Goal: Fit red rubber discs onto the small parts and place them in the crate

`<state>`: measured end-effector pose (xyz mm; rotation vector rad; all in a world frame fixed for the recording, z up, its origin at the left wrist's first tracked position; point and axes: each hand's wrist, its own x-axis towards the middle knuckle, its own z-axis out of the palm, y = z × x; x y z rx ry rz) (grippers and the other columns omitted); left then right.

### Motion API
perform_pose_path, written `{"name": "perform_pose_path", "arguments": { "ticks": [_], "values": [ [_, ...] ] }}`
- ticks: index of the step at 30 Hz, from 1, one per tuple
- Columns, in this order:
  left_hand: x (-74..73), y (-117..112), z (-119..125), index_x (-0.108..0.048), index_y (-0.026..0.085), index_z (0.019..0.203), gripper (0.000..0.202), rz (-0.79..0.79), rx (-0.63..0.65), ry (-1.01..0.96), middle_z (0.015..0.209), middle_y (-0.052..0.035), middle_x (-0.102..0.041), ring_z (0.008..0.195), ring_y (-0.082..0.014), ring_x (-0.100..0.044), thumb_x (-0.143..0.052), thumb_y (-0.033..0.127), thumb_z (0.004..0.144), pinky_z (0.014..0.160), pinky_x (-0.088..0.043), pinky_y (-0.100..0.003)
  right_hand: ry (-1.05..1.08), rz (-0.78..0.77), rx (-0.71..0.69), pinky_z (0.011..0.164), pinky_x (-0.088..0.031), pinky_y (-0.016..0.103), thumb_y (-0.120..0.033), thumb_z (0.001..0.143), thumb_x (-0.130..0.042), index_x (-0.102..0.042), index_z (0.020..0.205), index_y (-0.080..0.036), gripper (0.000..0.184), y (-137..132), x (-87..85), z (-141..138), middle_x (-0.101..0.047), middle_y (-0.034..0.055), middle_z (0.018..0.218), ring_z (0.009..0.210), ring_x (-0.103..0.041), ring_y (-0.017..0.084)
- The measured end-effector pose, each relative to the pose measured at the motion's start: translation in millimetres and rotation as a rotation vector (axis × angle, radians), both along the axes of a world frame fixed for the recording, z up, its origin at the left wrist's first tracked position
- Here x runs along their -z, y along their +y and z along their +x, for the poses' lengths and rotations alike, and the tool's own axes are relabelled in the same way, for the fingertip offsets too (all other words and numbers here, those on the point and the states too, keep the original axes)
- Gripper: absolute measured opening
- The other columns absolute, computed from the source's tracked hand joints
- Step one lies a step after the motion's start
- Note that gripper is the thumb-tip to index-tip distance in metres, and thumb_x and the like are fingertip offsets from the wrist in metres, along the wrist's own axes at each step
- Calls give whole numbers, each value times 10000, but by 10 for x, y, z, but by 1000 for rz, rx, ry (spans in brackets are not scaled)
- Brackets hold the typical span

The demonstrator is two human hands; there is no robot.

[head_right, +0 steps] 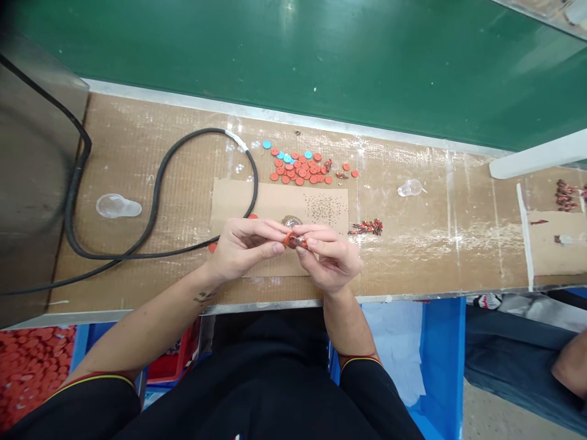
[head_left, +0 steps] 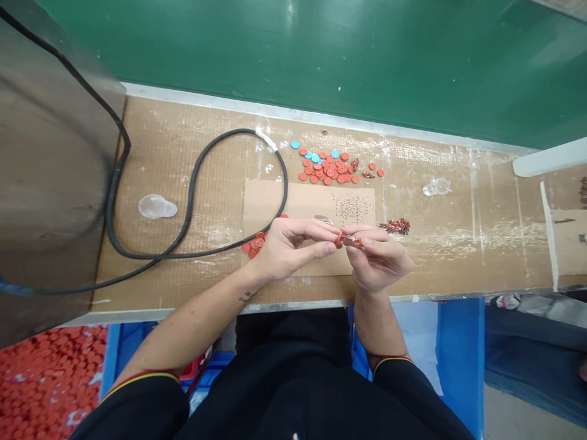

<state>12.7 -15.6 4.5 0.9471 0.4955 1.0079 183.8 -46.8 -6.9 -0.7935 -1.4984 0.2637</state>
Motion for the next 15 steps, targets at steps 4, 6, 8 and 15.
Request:
{"name": "perform_pose_path", "arguments": {
  "ticks": [4,6,8,15],
  "values": [
    [8,-1,11,-869,255,899,102,9,25,-49,974,-84,-844,912,-179,-806,-917,250,809,869,-676,-281,15,3,-8,688,-732,316,-168,976,-754,-732,1221,-324,291,9,-15,-12,-787,-42,870,826,-825,171],
    [15,1,8,-869,246,924,103,16,57,-59,976,-88,-842,913,-185,-805,-905,265,830,874,-679,-295,10,5,2,661,-731,317,-193,984,-753,-732,1203,-338,263,11,-28,-12,-775,-48,839,809,-825,178],
    [24,4,-1,-868,244,941,108,33,83,-49,983,-92,-839,924,-196,-803,-895,294,848,894,-681,-317,6,13,0,639,-729,320,-196,986,-753,-728,1206,-342,264,9,-37,-5,-774,-45,834,806,-827,187],
    [41,9,-16,-864,265,1011,146,100,78,-80,1006,-86,-838,918,-184,-807,-870,234,868,866,-686,-289,-24,28,0,645,-721,332,-189,998,-727,-697,1249,-349,299,-5,-39,27,-770,-42,885,839,-824,187]
  ]
}}
